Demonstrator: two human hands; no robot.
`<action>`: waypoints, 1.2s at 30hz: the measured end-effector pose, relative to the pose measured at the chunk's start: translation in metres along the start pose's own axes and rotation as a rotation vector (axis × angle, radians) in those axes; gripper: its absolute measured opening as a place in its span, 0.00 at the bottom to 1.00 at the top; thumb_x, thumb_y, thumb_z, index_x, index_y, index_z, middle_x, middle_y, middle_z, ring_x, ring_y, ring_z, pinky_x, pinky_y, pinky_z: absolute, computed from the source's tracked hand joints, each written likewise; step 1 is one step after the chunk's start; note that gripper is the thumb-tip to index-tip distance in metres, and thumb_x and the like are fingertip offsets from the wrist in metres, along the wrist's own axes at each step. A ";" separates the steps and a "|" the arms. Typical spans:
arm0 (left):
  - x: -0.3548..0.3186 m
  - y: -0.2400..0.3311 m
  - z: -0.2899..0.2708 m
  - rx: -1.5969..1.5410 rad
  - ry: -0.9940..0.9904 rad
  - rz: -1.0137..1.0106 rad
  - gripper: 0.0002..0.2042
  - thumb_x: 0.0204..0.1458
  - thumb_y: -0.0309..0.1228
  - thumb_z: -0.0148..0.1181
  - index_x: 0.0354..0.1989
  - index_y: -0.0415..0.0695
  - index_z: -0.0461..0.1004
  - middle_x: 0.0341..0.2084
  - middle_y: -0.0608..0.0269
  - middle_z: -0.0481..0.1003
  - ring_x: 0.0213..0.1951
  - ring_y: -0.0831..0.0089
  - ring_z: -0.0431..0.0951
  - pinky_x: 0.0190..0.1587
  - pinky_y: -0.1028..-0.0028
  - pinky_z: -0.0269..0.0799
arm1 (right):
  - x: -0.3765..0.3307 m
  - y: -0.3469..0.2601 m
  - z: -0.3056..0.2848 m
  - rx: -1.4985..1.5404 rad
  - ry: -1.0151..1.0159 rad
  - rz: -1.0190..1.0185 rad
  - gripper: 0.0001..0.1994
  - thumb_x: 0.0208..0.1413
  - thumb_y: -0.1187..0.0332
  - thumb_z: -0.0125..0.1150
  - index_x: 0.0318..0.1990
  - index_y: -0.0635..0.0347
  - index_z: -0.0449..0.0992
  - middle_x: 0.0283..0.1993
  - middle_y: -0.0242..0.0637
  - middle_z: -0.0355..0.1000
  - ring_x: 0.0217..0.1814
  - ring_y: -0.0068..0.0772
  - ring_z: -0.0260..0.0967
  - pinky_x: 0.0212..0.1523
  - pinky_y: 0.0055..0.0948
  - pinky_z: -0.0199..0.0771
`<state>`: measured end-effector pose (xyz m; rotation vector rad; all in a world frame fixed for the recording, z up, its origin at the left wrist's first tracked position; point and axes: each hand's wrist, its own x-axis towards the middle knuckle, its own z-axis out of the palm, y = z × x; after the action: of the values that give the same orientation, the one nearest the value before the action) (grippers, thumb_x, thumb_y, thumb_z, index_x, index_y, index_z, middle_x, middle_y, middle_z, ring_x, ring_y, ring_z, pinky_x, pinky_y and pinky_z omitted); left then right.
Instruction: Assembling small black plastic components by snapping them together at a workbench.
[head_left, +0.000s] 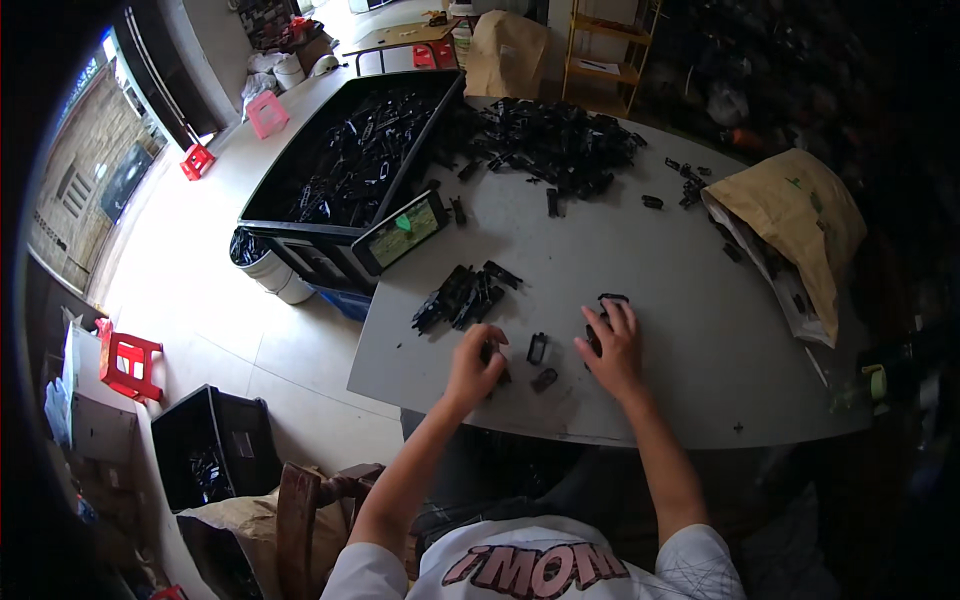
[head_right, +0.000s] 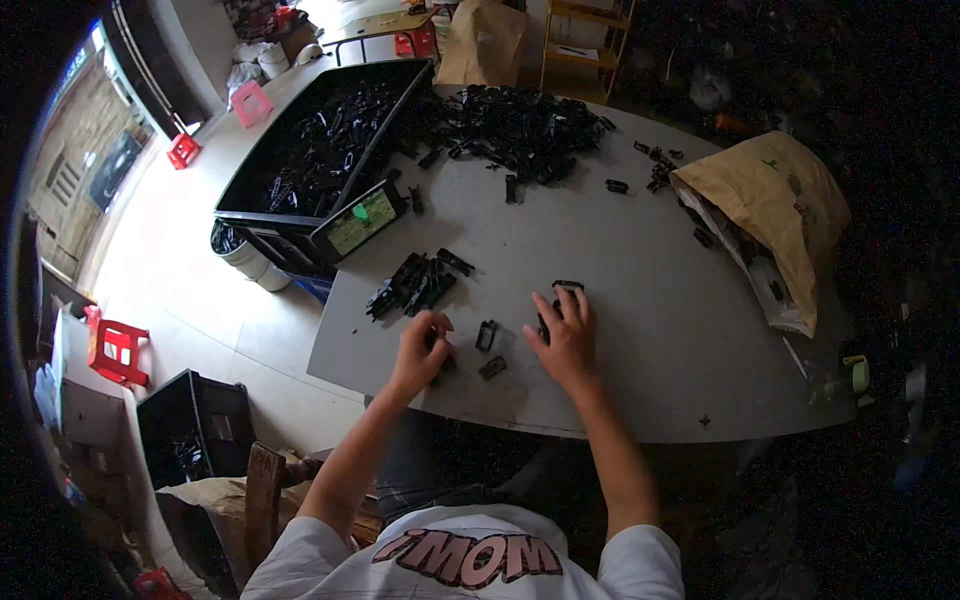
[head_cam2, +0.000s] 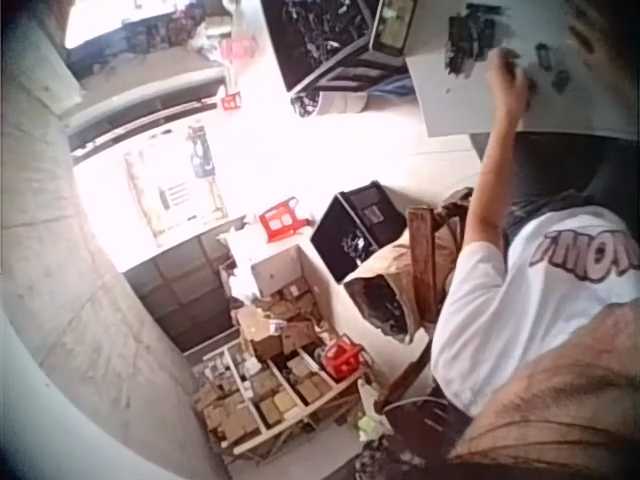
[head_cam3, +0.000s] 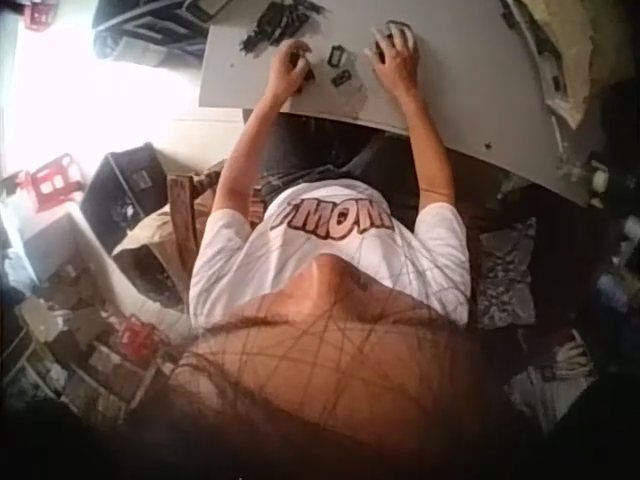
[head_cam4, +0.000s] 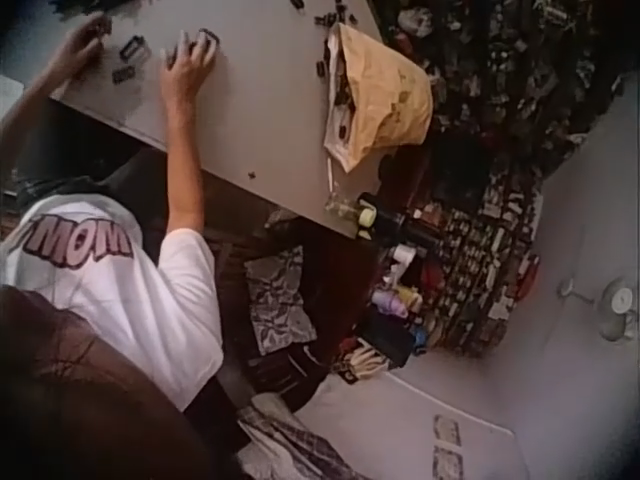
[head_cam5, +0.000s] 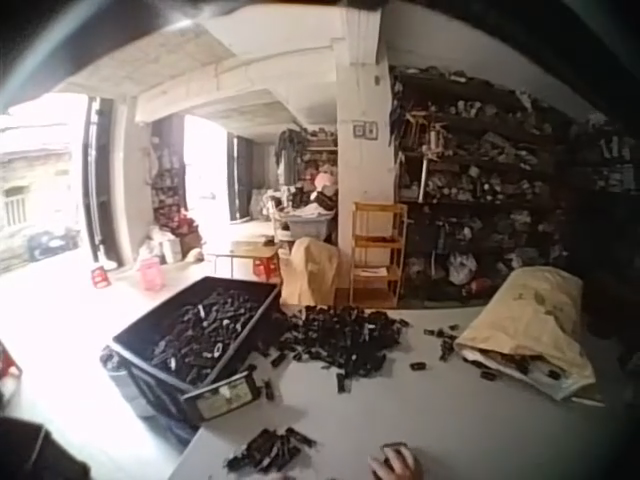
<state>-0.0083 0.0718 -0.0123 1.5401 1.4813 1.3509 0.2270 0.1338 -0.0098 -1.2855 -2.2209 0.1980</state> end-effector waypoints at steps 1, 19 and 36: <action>0.004 0.001 -0.006 0.011 -0.024 0.056 0.06 0.45 0.18 0.48 0.32 0.40 0.68 0.21 0.65 0.66 0.26 0.78 0.69 0.31 0.78 0.64 | 0.001 -0.003 -0.007 -0.063 0.040 -0.019 0.20 0.48 0.64 0.60 0.51 0.53 0.72 0.60 0.46 0.60 0.62 0.53 0.52 0.59 0.47 0.57; 0.095 -0.003 -0.012 0.842 -0.047 -0.121 0.09 0.44 0.36 0.58 0.30 0.43 0.73 0.34 0.53 0.72 0.37 0.53 0.75 0.36 0.59 0.72 | -0.011 -0.062 -0.023 0.399 0.003 0.027 0.20 0.42 0.79 0.61 0.47 0.59 0.69 0.43 0.37 0.68 0.38 0.33 0.71 0.38 0.28 0.73; 0.046 -0.008 -0.017 -0.168 0.014 -0.056 0.17 0.48 0.22 0.58 0.48 0.40 0.66 0.29 0.68 0.70 0.30 0.78 0.68 0.35 0.77 0.66 | -0.058 -0.075 -0.017 -0.029 0.056 -0.131 0.16 0.43 0.78 0.60 0.43 0.58 0.74 0.45 0.40 0.66 0.47 0.43 0.63 0.47 0.40 0.65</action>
<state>-0.0335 0.1134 -0.0025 1.3766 1.3713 1.4181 0.2022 0.0433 0.0110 -1.1410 -2.2582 0.0796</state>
